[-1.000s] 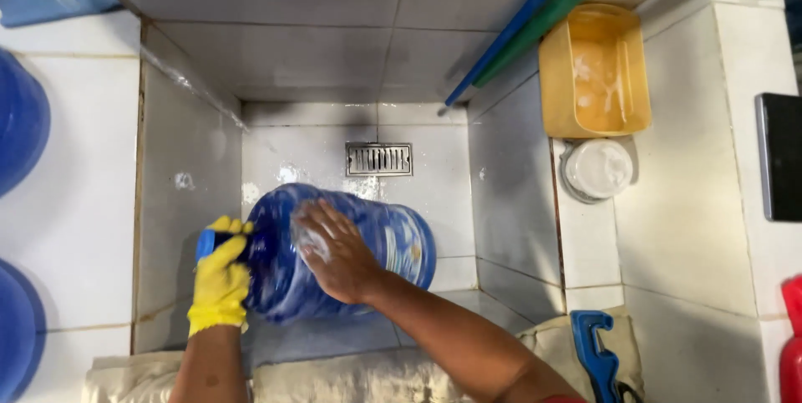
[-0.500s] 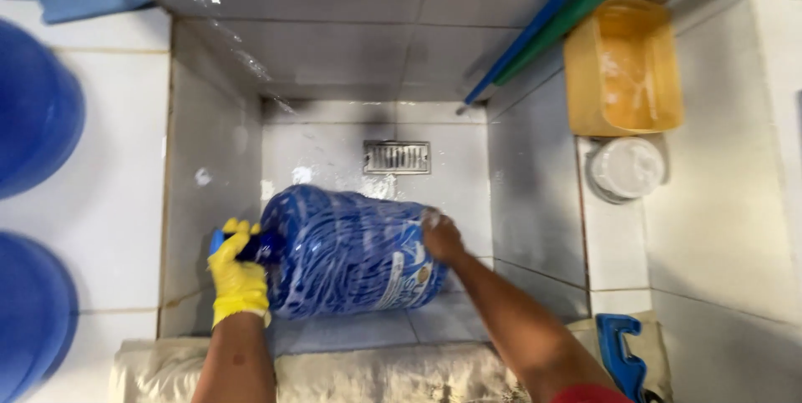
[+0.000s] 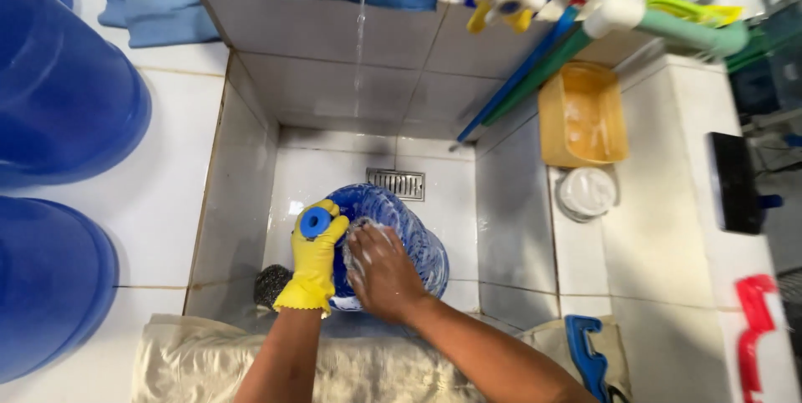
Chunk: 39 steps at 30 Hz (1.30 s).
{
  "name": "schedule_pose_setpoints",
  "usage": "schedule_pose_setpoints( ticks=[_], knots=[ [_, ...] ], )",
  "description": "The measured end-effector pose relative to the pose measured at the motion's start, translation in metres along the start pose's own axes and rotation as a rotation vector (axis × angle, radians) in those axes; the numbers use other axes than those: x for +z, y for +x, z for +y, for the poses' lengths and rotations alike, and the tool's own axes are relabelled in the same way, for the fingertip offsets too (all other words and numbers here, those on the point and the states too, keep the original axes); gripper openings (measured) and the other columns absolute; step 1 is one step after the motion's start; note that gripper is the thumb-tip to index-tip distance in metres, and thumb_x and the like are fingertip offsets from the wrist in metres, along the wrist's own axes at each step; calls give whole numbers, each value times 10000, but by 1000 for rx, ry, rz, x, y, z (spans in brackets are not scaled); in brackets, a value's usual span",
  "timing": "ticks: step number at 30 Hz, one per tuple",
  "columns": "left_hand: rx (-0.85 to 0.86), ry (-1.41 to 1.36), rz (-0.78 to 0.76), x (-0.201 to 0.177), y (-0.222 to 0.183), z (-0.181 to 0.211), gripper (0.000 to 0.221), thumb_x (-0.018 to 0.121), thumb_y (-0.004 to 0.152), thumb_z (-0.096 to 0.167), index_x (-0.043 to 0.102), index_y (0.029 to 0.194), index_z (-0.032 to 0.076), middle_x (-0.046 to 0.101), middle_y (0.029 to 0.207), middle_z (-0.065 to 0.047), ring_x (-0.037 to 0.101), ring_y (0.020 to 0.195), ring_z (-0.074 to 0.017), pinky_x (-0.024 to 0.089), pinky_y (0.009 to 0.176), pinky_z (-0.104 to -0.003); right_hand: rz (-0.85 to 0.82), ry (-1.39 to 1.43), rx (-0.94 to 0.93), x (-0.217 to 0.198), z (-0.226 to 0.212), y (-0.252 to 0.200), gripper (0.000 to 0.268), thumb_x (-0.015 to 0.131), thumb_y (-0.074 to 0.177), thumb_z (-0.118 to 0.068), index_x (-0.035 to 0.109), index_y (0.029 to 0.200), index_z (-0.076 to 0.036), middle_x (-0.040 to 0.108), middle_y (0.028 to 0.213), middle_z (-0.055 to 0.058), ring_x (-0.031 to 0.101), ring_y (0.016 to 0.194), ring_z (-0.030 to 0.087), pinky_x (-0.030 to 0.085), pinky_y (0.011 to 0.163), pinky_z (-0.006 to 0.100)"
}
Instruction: Washing and rinsing large blue plastic water jugs in a production facility.
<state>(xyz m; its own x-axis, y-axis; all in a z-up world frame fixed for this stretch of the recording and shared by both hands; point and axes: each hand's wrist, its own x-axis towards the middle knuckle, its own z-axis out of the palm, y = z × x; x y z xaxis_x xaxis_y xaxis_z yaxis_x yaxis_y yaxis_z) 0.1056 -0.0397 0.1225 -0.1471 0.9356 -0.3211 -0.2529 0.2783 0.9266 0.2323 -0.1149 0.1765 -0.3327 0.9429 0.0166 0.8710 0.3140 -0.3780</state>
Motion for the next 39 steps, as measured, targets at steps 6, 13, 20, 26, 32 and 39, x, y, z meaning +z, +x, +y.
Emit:
schedule_pose_setpoints(
  ticks=[6, 13, 20, 26, 32, 39],
  knots=[
    [4, 24, 30, 45, -20, -24, 587, 936, 659, 15, 692, 1184, 111, 734, 1088, -88, 689, 1061, -187, 569, 935, -360, 146, -21, 209, 10, 97, -19, 351, 463, 1049, -319, 652, 1293, -152, 608, 1368, 44, 514, 1338, 307, 475, 1001, 489],
    [-290, 7, 64, 58, -88, 85, 514, 780, 700, 63, 633, 1160, 236, 687, 1136, 28, 617, 1060, -194, 464, 1012, -365, 429, 137, 483, -31, 190, -139, 394, 584, 934, -116, 646, 1323, -144, 671, 1298, 139, 612, 1202, 361, 467, 1058, 450],
    [-312, -128, 189, 43, -88, 96, 505, 735, 744, 82, 602, 1197, 263, 617, 1183, 57, 577, 1123, -188, 480, 1039, -393, 546, 145, 861, -43, 238, -192, 396, 581, 961, -260, 574, 1289, -38, 583, 1279, 203, 552, 1217, 393, 442, 1051, 473],
    [-225, -278, 220, 35, -79, 107, 493, 777, 708, 63, 636, 1156, 211, 641, 1086, 41, 603, 1033, -174, 511, 980, -346, 431, 313, 751, -141, 108, -54, 401, 596, 920, -516, 601, 862, -119, 662, 831, 94, 644, 825, 284, 468, 781, 413],
    [-293, -396, 344, 44, -80, 155, 573, 783, 690, 109, 630, 1235, 199, 664, 1187, -43, 638, 1068, -279, 546, 961, -458, 674, 495, 720, -271, 33, 60, 692, 681, 818, -604, 479, 1285, -136, 680, 957, 43, 669, 899, 202, 495, 830, 377],
    [-376, -522, 381, 32, -68, 197, 585, 815, 707, 161, 634, 1257, 247, 681, 1236, -92, 623, 1124, -326, 514, 1008, -508, 749, 332, 840, -295, 24, 139, 532, 514, 998, -393, 437, 1392, -43, 561, 1365, 242, 556, 1218, 479, 441, 990, 570]
  ],
)
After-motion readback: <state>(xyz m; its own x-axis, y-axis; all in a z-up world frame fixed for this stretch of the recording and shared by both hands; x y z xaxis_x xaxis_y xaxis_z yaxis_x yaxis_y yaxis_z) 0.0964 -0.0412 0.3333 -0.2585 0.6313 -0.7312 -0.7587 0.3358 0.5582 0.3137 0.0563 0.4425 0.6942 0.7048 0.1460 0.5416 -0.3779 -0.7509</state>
